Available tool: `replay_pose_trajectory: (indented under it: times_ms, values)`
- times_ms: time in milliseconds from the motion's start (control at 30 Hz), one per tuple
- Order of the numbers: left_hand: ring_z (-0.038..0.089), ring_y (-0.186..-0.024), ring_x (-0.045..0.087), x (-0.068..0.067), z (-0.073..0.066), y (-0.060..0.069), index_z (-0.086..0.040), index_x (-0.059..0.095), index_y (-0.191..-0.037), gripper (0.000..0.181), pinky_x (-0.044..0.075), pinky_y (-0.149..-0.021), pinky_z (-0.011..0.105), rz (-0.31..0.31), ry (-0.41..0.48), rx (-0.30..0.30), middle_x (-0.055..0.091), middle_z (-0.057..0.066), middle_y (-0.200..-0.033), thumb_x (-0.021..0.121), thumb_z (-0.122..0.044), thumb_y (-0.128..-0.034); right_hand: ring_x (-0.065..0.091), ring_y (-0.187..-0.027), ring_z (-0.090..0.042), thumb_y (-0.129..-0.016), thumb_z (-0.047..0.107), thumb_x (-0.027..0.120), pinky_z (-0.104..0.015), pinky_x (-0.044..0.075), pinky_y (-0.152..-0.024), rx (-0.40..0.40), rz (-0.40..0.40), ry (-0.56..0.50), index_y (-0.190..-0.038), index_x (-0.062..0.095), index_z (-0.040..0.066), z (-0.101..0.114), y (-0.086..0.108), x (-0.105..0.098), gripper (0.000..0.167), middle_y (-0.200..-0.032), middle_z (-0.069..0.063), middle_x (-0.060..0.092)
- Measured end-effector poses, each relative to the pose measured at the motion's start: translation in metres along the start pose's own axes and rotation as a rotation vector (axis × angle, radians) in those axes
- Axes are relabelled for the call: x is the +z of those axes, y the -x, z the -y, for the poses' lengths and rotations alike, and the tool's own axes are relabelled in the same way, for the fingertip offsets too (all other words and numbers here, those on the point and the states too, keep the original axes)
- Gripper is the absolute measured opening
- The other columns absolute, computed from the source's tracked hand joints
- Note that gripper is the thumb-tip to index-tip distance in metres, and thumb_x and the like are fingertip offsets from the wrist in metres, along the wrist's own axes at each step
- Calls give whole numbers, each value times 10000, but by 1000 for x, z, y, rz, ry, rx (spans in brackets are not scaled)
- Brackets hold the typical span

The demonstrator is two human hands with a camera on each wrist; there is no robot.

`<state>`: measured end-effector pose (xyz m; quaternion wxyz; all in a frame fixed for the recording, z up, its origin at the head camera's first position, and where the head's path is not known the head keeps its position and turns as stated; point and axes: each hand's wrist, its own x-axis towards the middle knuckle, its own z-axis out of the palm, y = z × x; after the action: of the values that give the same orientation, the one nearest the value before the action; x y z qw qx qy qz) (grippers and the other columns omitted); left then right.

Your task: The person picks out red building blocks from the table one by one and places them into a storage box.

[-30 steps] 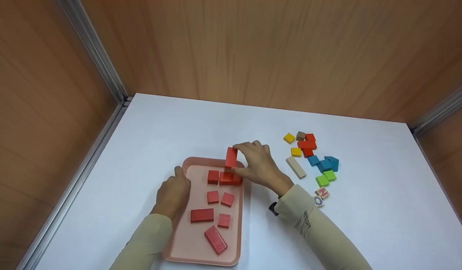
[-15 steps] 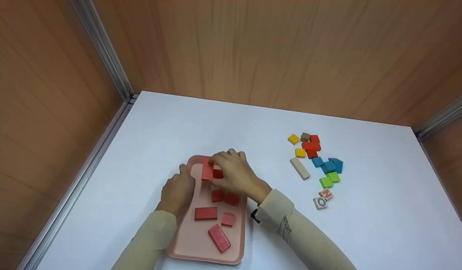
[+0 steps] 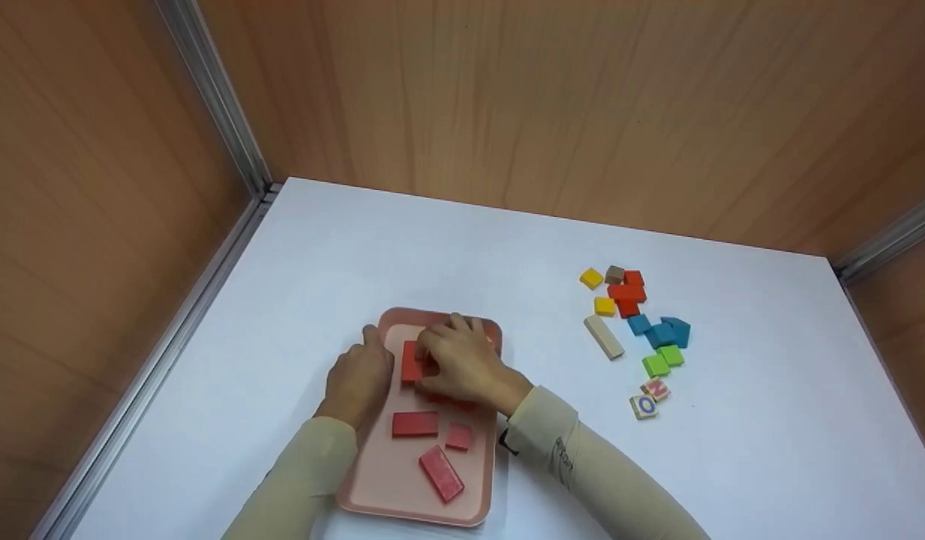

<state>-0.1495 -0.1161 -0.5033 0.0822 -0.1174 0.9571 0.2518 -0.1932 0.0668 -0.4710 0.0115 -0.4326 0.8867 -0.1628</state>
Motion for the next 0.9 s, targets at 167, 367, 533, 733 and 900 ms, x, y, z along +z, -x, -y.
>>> replay_pose_trajectory:
  times_ms: [167, 367, 533, 733, 900]
  values:
    - [308, -663, 625, 1, 0, 0, -3, 419, -1112, 201, 517, -608, 445, -34, -21, 26, 559, 150, -754, 437, -192, -1044, 440, -927, -169, -821, 424, 816, -406, 336, -807, 2, 42, 3, -1002, 670, 179, 2, 2, 6, 338, -960, 53, 626]
    - [331, -667, 641, 1, 0, 1, 1, 414, -1113, 197, 528, -608, 453, -37, -27, 30, 558, 158, -748, 442, -179, -1039, 436, -956, -186, -815, 428, 822, -406, 323, -799, 6, 58, 38, -1022, 683, 183, 3, 2, 10, 349, -987, 48, 647]
    - [385, -708, 665, 0, -1, 0, -1, 410, -1083, 164, 530, -609, 488, -48, -34, 40, 578, 186, -758, 422, -157, -1034, 446, -975, -208, -821, 439, 807, -416, 331, -786, -8, 49, 113, -1051, 677, 178, 3, 3, 12, 371, -1037, 34, 653]
    - [350, -688, 646, -1, -1, 0, 0, 405, -1104, 184, 523, -610, 481, -30, -27, 23, 583, 186, -783, 401, -173, -1042, 449, -1013, -215, -828, 475, 792, -431, 341, -829, -13, 56, 119, -1134, 677, 175, 4, 4, 12, 443, -1132, 19, 648]
    - [342, -678, 639, 0, 1, 0, 3, 396, -1133, 208, 516, -601, 479, -14, -32, 21, 576, 177, -777, 409, -184, -1043, 472, -1034, -205, -871, 454, 754, -432, 351, -866, -11, -8, 62, -1106, 668, 179, 0, 7, 7, 372, -1099, 40, 645]
